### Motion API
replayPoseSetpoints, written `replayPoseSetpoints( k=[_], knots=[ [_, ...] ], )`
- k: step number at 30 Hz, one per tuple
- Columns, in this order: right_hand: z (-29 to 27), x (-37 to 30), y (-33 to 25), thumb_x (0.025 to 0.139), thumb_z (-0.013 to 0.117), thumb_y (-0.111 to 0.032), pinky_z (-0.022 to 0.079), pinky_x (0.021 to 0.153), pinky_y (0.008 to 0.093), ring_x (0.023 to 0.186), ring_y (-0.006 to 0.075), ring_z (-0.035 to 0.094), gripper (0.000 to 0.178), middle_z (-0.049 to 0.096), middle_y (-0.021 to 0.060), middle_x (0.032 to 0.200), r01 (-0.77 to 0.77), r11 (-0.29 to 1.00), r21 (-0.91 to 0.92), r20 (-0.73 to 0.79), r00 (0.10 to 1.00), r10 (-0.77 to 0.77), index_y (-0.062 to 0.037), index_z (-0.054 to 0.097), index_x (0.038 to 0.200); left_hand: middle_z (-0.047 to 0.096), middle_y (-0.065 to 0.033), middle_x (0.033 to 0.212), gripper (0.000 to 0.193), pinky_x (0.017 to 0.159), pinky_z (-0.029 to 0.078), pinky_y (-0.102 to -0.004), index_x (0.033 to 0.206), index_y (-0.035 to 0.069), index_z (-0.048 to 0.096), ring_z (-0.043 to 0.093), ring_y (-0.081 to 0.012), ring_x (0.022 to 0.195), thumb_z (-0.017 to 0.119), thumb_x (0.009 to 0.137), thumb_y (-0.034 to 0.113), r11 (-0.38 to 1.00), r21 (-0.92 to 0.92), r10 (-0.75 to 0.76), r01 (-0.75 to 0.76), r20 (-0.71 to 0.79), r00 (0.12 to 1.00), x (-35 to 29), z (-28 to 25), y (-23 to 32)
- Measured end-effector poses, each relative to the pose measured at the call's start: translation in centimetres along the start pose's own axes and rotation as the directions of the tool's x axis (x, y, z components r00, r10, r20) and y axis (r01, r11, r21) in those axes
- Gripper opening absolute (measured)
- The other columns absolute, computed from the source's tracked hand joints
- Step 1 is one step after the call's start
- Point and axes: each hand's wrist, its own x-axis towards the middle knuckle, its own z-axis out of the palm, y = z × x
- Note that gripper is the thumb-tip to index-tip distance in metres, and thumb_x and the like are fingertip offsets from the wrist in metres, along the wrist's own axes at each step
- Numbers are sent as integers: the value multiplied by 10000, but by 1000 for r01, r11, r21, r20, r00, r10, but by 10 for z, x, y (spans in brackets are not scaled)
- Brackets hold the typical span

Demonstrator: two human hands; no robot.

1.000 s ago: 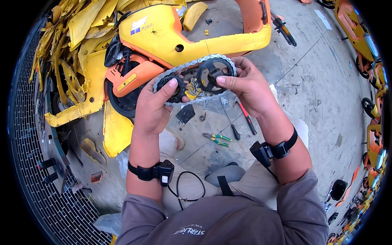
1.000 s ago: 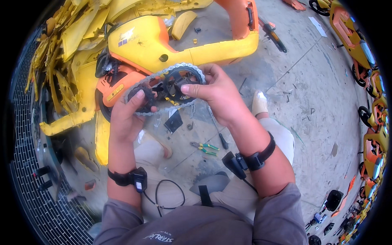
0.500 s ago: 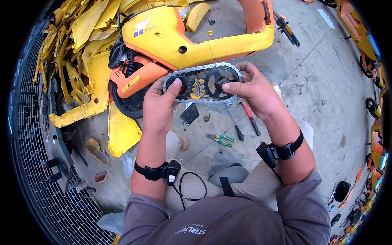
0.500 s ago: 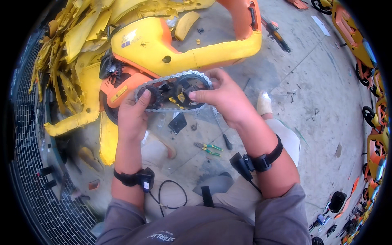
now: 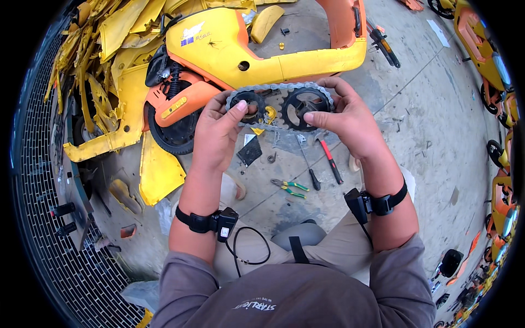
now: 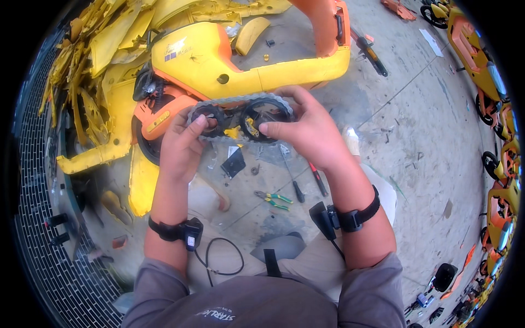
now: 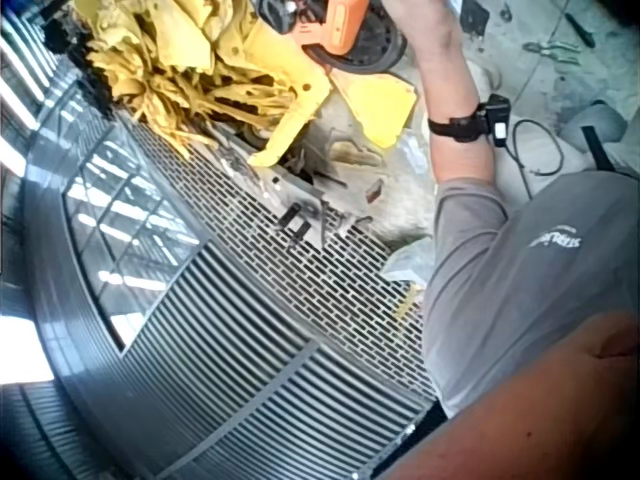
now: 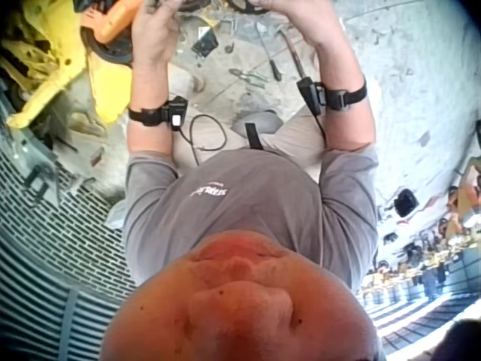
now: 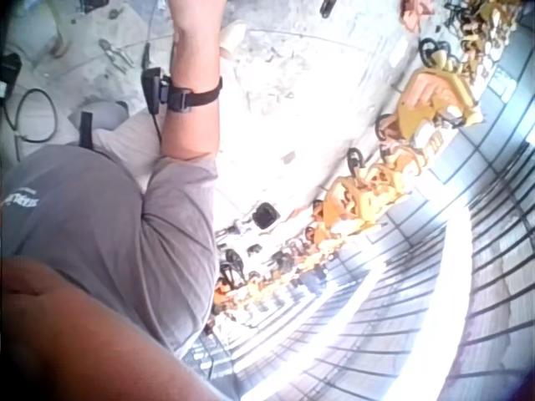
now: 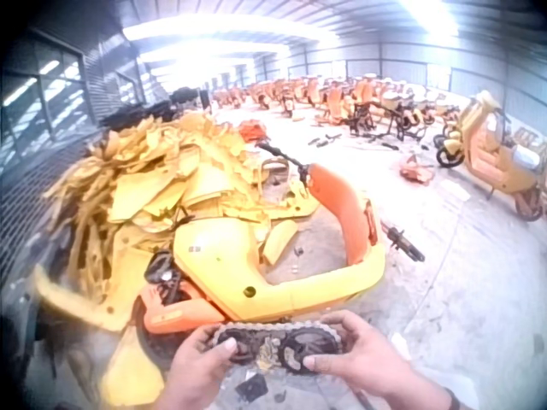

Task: The person is using pliers and a hammer to repair a scooter chain, handling a gear and the chain links by hand.

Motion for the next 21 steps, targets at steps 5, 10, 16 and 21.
replayPoseSetpoints(
  k=[5,10,16,21],
  knots=[
    [-2,2,8,797,820,27,540,953,333,1078,170,656,651,685,101,1145,73,996,-51,48,996,-70,-26,507,1365,684,-106,1127,370,929,563,-362,1295,-14,509,688,-197,1063,673,970,49,992,-124,-15,19,32,999,0,3,0],
    [-1,-1,-4,785,832,23,529,941,311,1066,144,630,645,681,74,1144,49,956,-290,153,988,-4,-24,544,1361,673,-88,1127,369,902,568,-366,1299,9,513,680,-186,1056,672,966,37,985,-174,16,-2,80,997,-2,-1,-5],
    [-7,1,-4,771,825,31,522,944,313,1047,141,632,648,678,58,1148,64,950,-306,160,987,-15,-24,550,1356,664,-92,1126,373,879,561,-344,1286,12,530,670,-182,1016,679,944,10,998,-69,-8,14,89,996,-3,-8,-5],
    [-8,2,-6,779,794,40,521,952,325,1051,170,647,633,666,76,1156,48,998,34,30,998,-49,-24,544,1357,670,-95,1065,426,835,558,-309,1274,-8,538,666,-156,943,731,895,28,985,174,-26,9,98,995,-4,-5,3]
  ],
)
